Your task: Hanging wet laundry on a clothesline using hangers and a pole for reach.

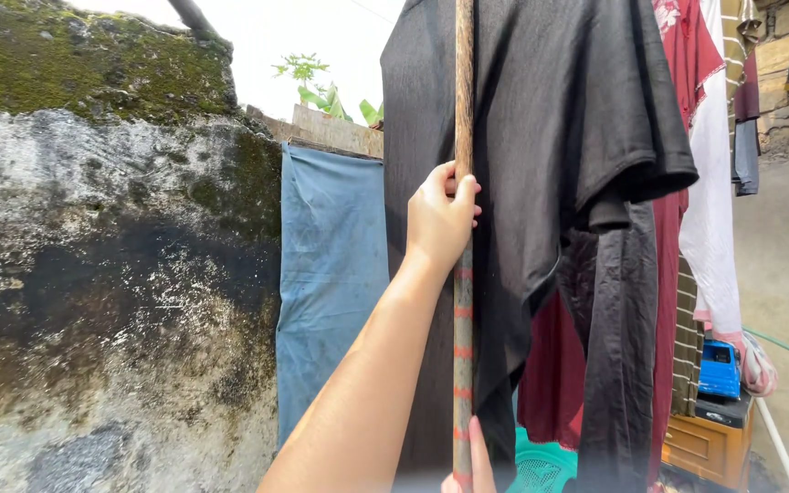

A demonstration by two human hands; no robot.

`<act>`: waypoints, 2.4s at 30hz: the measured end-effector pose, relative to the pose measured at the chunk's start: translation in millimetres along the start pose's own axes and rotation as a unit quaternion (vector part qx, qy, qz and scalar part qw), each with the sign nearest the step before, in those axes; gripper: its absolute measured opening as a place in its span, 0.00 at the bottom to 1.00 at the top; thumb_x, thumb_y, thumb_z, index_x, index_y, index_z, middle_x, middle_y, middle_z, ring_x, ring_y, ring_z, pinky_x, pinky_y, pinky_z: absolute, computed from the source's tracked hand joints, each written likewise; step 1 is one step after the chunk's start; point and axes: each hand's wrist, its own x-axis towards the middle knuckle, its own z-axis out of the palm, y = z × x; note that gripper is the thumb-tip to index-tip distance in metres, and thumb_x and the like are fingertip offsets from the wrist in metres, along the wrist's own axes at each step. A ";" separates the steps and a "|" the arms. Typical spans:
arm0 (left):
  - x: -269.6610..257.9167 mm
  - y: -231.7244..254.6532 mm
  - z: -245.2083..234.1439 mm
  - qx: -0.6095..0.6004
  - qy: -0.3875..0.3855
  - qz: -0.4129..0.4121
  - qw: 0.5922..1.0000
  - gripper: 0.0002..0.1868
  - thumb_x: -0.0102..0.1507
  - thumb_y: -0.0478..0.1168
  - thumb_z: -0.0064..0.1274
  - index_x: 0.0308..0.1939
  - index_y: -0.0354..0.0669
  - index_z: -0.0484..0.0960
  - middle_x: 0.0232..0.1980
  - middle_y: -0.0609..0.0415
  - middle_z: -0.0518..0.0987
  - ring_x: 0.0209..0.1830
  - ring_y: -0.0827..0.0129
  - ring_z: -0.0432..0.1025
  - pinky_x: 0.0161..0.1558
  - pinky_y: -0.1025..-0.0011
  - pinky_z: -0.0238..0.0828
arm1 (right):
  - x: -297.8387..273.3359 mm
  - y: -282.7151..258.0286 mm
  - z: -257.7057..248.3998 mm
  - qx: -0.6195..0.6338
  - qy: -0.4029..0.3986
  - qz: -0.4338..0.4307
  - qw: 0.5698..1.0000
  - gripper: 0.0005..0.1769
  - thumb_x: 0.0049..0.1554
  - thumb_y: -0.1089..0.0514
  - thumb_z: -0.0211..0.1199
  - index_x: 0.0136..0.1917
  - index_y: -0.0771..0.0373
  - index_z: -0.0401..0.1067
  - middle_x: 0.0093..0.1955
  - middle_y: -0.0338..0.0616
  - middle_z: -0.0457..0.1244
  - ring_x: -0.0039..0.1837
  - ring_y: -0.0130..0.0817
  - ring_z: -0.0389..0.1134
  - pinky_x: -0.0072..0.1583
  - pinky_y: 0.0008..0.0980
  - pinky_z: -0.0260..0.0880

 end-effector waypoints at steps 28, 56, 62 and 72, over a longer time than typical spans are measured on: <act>-85.8 5.2 -68.2 0.300 -0.036 -0.037 0.952 0.28 0.61 0.44 0.50 0.65 0.47 0.66 0.49 0.52 0.82 0.44 0.57 0.79 0.45 0.57 0.73 | 190.3 -224.5 323.4 -0.501 0.233 0.140 0.822 0.41 0.61 0.61 0.48 0.83 0.38 0.45 0.34 0.38 0.62 0.30 0.23 0.60 0.36 0.26 0.65; -351.0 28.1 -213.8 0.289 0.113 -0.189 0.932 0.21 0.75 0.53 0.38 0.35 0.42 0.71 0.26 0.61 0.69 0.26 0.76 0.62 0.30 0.74 0.60 | 294.3 -232.9 419.0 0.061 -0.063 0.120 0.989 0.27 0.66 0.36 0.55 0.63 0.59 0.62 0.49 0.42 0.64 0.48 0.33 0.68 0.51 0.36 0.70; -369.1 108.7 -264.7 0.465 0.083 -0.230 0.851 0.14 0.69 0.49 0.49 0.49 0.44 0.75 0.45 0.57 0.80 0.45 0.73 0.72 0.44 0.67 0.70 | 284.0 -215.3 478.2 0.185 -0.106 0.197 0.957 0.31 0.63 0.27 0.55 0.39 0.54 0.58 0.31 0.34 0.51 0.34 0.28 0.52 0.41 0.33 0.57; -357.1 229.2 -277.6 0.532 0.143 -0.016 0.834 0.33 0.68 0.42 0.55 0.72 0.39 0.57 0.62 0.50 0.70 0.60 0.65 0.69 0.62 0.61 0.67 | 240.7 -199.9 594.1 0.358 -0.217 0.078 0.905 0.45 0.57 0.14 0.39 0.29 0.57 0.44 0.23 0.37 0.41 0.28 0.31 0.41 0.34 0.34 0.43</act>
